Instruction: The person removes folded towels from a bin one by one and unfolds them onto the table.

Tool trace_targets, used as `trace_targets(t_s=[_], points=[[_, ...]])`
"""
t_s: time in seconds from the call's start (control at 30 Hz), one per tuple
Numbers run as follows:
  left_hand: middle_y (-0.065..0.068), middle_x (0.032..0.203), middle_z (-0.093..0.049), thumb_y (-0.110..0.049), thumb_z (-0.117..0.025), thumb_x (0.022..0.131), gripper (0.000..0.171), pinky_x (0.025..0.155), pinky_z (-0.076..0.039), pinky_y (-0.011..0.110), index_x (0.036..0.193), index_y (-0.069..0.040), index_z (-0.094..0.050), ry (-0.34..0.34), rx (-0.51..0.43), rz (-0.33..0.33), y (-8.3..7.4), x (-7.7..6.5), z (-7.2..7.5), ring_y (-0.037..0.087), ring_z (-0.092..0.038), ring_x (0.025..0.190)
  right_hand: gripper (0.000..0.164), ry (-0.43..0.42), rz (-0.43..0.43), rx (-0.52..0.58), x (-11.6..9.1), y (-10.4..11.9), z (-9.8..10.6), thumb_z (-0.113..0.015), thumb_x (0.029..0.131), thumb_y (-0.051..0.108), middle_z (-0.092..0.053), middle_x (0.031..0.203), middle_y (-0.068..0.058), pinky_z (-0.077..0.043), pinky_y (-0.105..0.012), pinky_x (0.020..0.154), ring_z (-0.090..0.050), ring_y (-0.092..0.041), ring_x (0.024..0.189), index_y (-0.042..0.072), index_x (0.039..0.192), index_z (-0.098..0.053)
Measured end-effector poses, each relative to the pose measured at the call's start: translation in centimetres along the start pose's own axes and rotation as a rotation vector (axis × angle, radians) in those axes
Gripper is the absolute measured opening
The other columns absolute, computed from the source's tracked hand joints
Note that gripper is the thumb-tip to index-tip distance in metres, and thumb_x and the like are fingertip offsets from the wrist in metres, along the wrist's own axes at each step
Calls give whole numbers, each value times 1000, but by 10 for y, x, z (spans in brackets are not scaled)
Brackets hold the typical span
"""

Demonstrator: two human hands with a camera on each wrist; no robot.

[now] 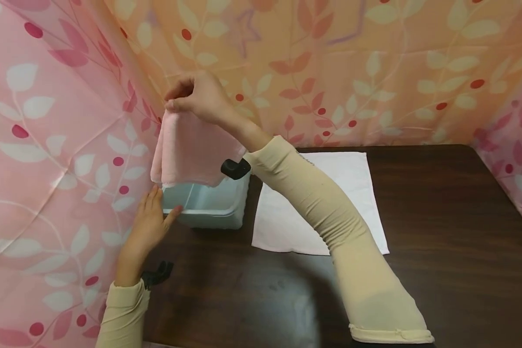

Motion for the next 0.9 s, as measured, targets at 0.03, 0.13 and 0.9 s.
trace_targets(t_s=[0.03, 0.13, 0.9], points=[[33, 159, -20, -49, -52, 99, 86, 117, -20, 68, 150, 14, -24, 1, 1, -3, 0, 1, -1, 53, -14, 148, 19, -21, 7, 17, -3, 6, 8, -76, 86, 19, -75, 98, 0, -48, -19, 85, -64, -13, 92, 9, 102, -76], [32, 161, -18, -49, -51, 100, 85, 117, -20, 68, 151, 13, -22, 12, -1, -5, 1, 5, -2, 52, -13, 149, 18, -93, 39, 33, -15, 21, 35, -78, 84, 17, -74, 93, 2, -49, -21, 84, -65, -15, 90, 9, 100, -77], [20, 162, -26, -36, -66, 95, 86, 120, -24, 58, 158, -3, -18, -245, -146, -446, -91, -14, 13, 40, -24, 150, 23, -552, -122, -131, -197, -60, 207, -85, 78, 16, -75, 77, 14, -50, -13, 62, -67, -3, 73, 4, 96, -79]])
Point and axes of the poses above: each hand's wrist, its own x-axis towards the middle knuckle, its own z-axis out of the back of the hand, y = z × x, the point moved 8 cm from there along x, towards the middle knuckle
